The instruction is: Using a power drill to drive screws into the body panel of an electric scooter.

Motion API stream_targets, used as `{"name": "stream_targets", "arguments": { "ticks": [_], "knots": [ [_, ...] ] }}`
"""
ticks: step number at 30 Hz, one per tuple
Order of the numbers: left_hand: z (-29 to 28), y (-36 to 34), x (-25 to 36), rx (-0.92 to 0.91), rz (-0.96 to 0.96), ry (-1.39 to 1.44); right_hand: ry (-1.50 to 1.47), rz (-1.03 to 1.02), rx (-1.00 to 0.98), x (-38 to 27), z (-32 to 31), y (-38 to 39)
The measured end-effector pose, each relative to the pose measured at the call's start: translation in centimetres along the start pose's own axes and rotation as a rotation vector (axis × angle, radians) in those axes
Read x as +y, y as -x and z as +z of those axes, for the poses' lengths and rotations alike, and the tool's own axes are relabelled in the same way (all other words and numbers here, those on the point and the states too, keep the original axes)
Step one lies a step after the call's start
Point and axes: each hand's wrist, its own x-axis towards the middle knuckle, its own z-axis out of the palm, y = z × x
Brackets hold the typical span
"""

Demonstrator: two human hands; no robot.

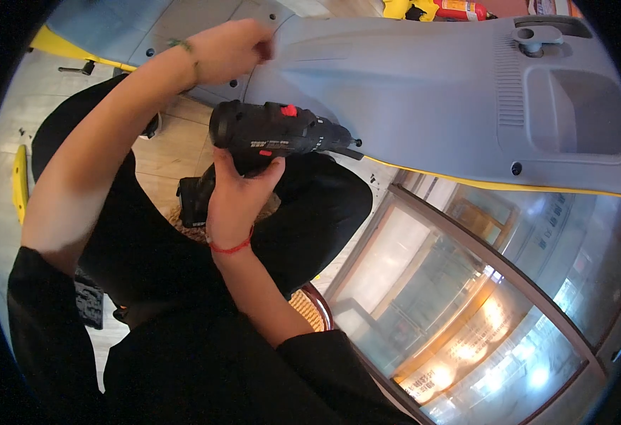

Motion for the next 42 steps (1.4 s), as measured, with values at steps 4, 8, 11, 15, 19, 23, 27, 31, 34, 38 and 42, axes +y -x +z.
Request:
{"name": "stream_targets", "arguments": {
  "ticks": [4, 8, 11, 15, 19, 23, 27, 31, 34, 38, 42],
  "knots": [
    [-0.3, 5.6, -2.2, -0.334, 0.108, -0.352, -0.114, 0.034, 0.038, -0.6, 0.8, -0.5],
    [-0.2, 8.6, -1.1, -0.712, 0.003, 0.320, -0.191, 0.095, 0.025, -1.9, 1.2, -0.4],
    [0.2, 9.9, -0.3, -0.612, -0.101, 0.784, -0.268, 0.147, 0.022, -2.3, 1.3, -0.3],
    [1.5, 8.8, -1.4, -0.623, -0.108, 0.595, -0.306, 0.132, 0.023, -1.7, 1.4, -0.9],
    [4.5, 7.2, -2.3, -0.519, -0.049, 0.428, -0.318, 0.199, 0.069, -1.0, 1.2, -1.2],
    [5.7, 6.4, -2.4, -0.471, -0.092, 0.299, -0.301, 0.165, 0.027, -1.3, 1.0, -1.2],
    [5.9, 7.4, -1.6, -0.335, 0.065, 0.739, -0.203, 0.250, -0.144, -2.6, -1.5, -1.6],
    [6.3, 8.3, -0.2, -0.417, -0.013, 0.914, -0.117, 0.292, -0.337, -4.2, -7.1, -2.7],
    [7.2, 8.8, 0.8, -0.303, -0.006, 0.955, 0.095, 0.221, -0.179, -5.0, -10.7, -3.8],
    [7.5, 8.6, 0.8, -0.277, -0.057, 1.034, 0.036, 0.280, -0.019, -6.6, -14.9, -5.8],
    [6.7, 7.7, -0.1, -0.430, -0.082, 0.989, 0.052, 0.249, -0.002, -6.7, -17.3, -6.3]
  ]
}}
